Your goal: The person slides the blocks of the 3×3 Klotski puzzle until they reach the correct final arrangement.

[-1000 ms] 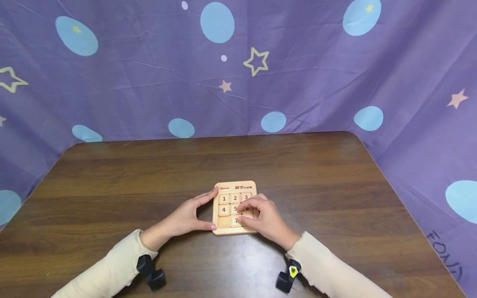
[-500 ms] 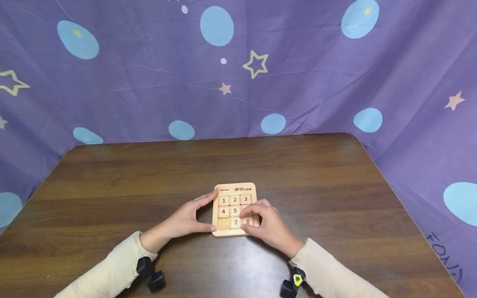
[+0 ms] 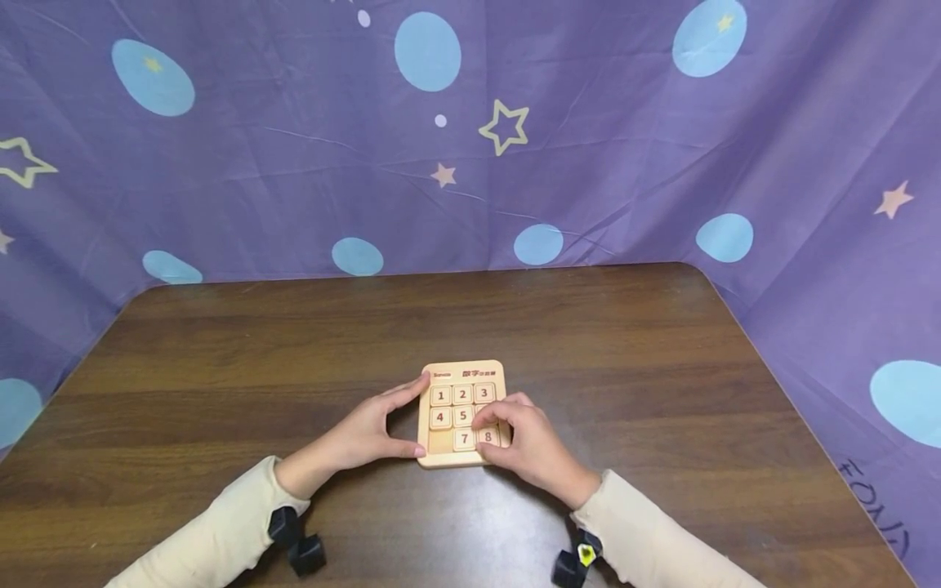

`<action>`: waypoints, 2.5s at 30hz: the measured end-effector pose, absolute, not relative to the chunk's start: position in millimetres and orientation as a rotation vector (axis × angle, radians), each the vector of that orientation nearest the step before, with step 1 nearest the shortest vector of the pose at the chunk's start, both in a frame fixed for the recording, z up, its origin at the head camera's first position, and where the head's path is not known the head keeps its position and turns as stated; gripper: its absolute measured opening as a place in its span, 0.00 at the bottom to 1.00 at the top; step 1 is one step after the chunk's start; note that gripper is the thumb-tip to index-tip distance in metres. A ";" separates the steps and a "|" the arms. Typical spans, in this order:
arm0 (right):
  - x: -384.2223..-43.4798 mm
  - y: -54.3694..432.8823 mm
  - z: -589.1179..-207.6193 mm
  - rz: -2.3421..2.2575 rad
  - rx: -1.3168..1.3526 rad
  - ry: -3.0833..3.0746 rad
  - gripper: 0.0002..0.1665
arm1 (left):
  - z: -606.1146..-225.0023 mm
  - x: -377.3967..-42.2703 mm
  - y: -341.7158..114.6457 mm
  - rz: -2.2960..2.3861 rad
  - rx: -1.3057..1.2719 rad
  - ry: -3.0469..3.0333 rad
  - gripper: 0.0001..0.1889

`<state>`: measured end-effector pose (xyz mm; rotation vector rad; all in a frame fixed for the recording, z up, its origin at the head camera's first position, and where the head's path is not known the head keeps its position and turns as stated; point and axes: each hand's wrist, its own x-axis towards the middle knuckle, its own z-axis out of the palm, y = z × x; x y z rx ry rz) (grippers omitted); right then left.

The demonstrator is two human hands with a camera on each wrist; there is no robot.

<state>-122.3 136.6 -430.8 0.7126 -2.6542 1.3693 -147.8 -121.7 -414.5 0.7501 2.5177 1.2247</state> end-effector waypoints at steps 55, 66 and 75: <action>-114.4 105.3 -436.4 1.378 0.580 -2.555 0.11 | -415.1 -147.7 -121.9 1.229 0.742 2.533 0.50; -112.9 130.2 -433.8 1.496 0.662 -2.491 0.11 | -416.6 -146.6 -122.9 1.236 0.723 2.535 0.50; -110.8 154.5 -440.5 1.494 0.684 -2.470 0.15 | -416.5 -146.6 -121.6 1.230 0.730 2.539 0.50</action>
